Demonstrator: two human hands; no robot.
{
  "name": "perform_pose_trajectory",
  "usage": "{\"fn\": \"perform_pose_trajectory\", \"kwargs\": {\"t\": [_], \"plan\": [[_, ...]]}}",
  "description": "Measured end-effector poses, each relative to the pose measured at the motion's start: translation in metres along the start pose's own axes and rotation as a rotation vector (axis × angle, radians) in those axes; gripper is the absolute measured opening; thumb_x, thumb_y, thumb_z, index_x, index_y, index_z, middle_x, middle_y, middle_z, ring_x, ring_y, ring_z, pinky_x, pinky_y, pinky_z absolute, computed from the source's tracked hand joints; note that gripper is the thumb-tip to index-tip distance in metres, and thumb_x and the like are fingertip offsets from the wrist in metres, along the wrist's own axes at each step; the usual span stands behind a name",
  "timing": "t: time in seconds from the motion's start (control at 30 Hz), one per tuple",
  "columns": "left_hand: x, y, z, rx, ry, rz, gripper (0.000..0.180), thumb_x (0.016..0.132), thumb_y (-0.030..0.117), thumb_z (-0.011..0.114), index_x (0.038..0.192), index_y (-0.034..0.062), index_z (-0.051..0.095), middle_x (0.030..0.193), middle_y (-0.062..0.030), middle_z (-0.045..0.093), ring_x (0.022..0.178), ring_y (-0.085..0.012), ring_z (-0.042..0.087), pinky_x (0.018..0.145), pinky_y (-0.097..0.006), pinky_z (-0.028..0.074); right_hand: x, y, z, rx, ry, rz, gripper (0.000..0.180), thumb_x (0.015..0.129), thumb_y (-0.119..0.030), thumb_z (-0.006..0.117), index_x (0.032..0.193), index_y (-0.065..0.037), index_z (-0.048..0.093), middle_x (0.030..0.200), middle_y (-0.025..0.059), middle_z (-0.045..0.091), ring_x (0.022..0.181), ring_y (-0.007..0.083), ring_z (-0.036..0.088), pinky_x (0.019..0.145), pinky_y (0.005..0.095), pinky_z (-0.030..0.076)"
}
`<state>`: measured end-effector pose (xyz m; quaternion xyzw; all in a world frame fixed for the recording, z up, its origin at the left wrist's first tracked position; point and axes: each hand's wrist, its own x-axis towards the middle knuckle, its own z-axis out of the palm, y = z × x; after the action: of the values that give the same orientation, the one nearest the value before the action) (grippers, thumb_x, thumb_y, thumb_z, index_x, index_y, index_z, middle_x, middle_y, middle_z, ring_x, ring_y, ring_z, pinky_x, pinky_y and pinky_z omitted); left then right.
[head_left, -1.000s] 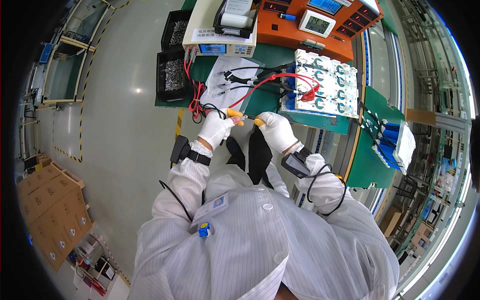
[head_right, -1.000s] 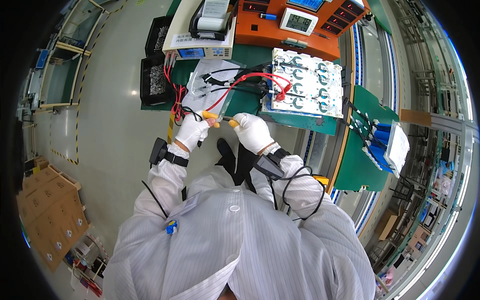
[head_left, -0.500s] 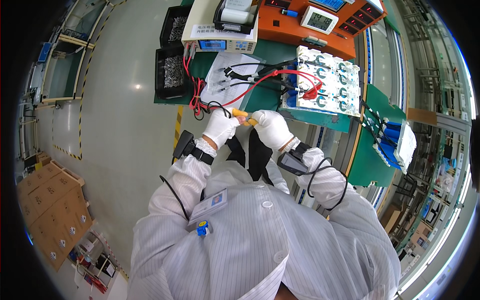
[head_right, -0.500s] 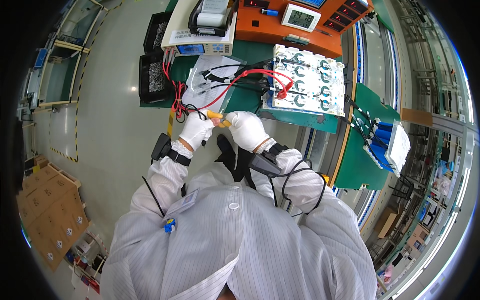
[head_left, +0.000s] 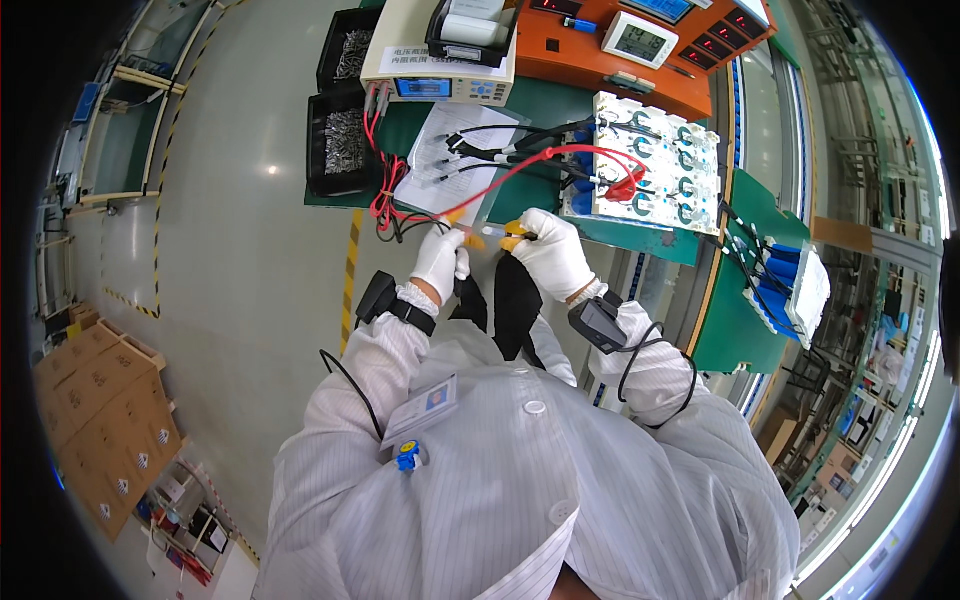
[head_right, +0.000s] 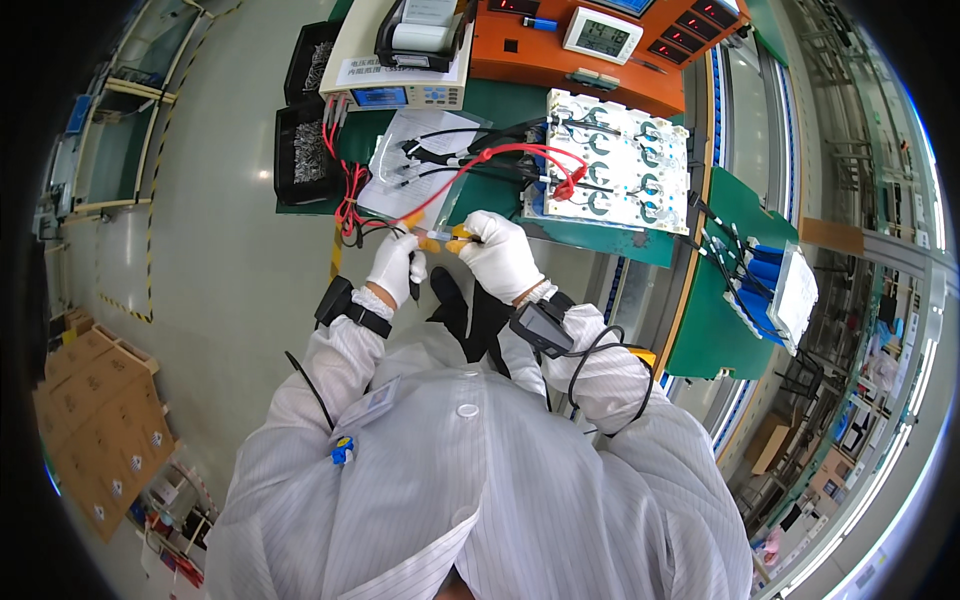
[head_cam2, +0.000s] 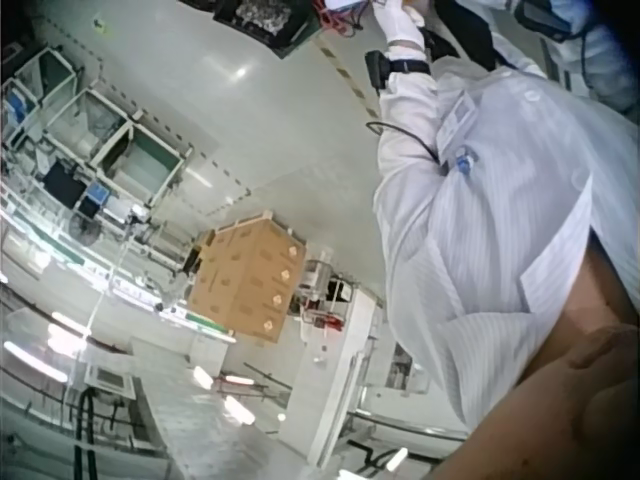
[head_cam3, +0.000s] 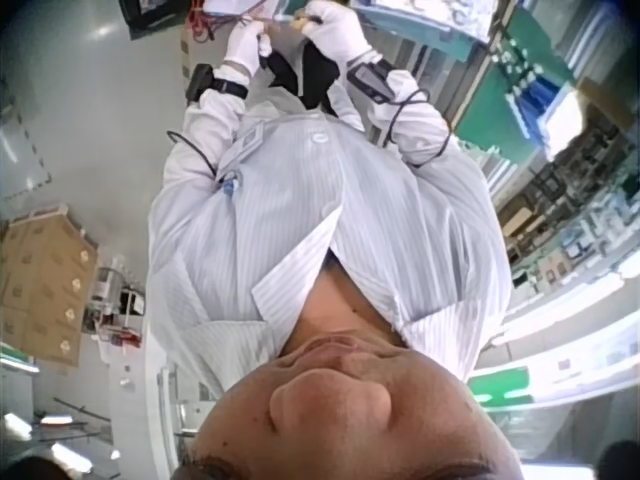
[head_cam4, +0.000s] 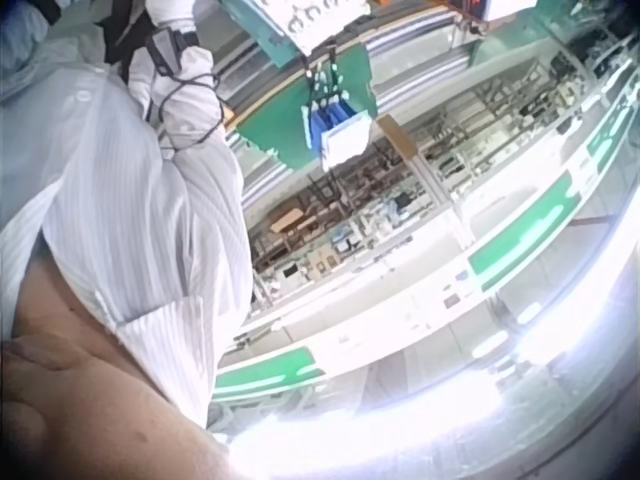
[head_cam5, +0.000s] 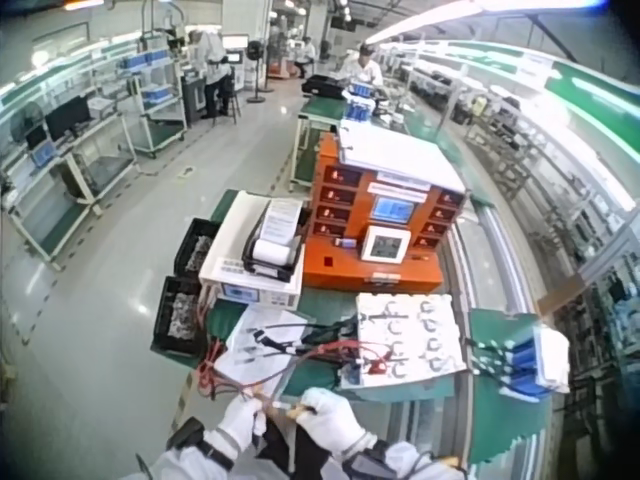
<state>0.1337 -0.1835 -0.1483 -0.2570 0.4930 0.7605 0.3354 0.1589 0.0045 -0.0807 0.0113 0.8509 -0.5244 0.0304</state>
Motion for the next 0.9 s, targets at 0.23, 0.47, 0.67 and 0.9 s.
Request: {"fn": "perform_pose_trajectory", "kwargs": {"t": [0.23, 0.47, 0.67, 0.9], "plan": [[0.018, 0.028, 0.005, 0.337, 0.270, 0.441, 0.011, 0.089, 0.012, 0.056, 0.095, 0.0055, 0.050, 0.058, -0.0023, 0.051, 0.043, -0.0110, 0.046, 0.041, -0.028, 0.038, 0.000, -0.003, -0.003, 0.035, -0.067, 0.056, 0.020, 0.075, -0.003, 0.074, 0.089, -0.002, 0.061, 0.083, 0.0097, 0.060, 0.074, 0.0240, 0.058, 0.070, 0.0298, 0.049], [0.096, 0.020, -0.038, 1.235, 0.591, 0.779, 0.028, 0.077, 0.021, 0.063, 0.098, 0.0020, 0.062, 0.087, -0.0225, 0.064, 0.079, -0.0411, 0.062, 0.070, -0.045, 0.049, -0.008, -0.027, -0.027, -0.318, -0.038, -0.302, 0.031, 0.074, -0.008, 0.073, 0.102, -0.003, 0.061, 0.094, 0.0124, 0.062, 0.083, 0.0341, 0.060, 0.073, 0.0379, 0.050], [0.093, 0.029, -0.034, 1.295, 0.511, 0.767, 0.027, 0.078, 0.021, 0.062, 0.099, 0.0030, 0.062, 0.090, -0.0224, 0.065, 0.081, -0.0386, 0.064, 0.069, -0.044, 0.049, -0.017, -0.054, -0.078, -0.308, 0.534, -0.239, 0.059, 0.071, -0.002, 0.076, 0.124, -0.002, 0.049, 0.083, 0.0049, 0.052, 0.072, 0.0169, 0.052, 0.071, 0.0312, 0.044], [0.031, 0.027, -0.021, 1.250, 0.433, 0.625, 0.022, 0.081, 0.020, 0.065, 0.097, 0.0039, 0.063, 0.077, -0.0199, 0.065, 0.071, -0.0367, 0.063, 0.066, -0.043, 0.049, 0.021, -0.056, -0.123, 0.084, 0.116, 0.110, 0.037, 0.082, 0.006, 0.067, 0.116, 0.000, 0.055, 0.095, 0.0021, 0.059, 0.084, 0.0088, 0.055, 0.076, 0.0247, 0.048]]}}
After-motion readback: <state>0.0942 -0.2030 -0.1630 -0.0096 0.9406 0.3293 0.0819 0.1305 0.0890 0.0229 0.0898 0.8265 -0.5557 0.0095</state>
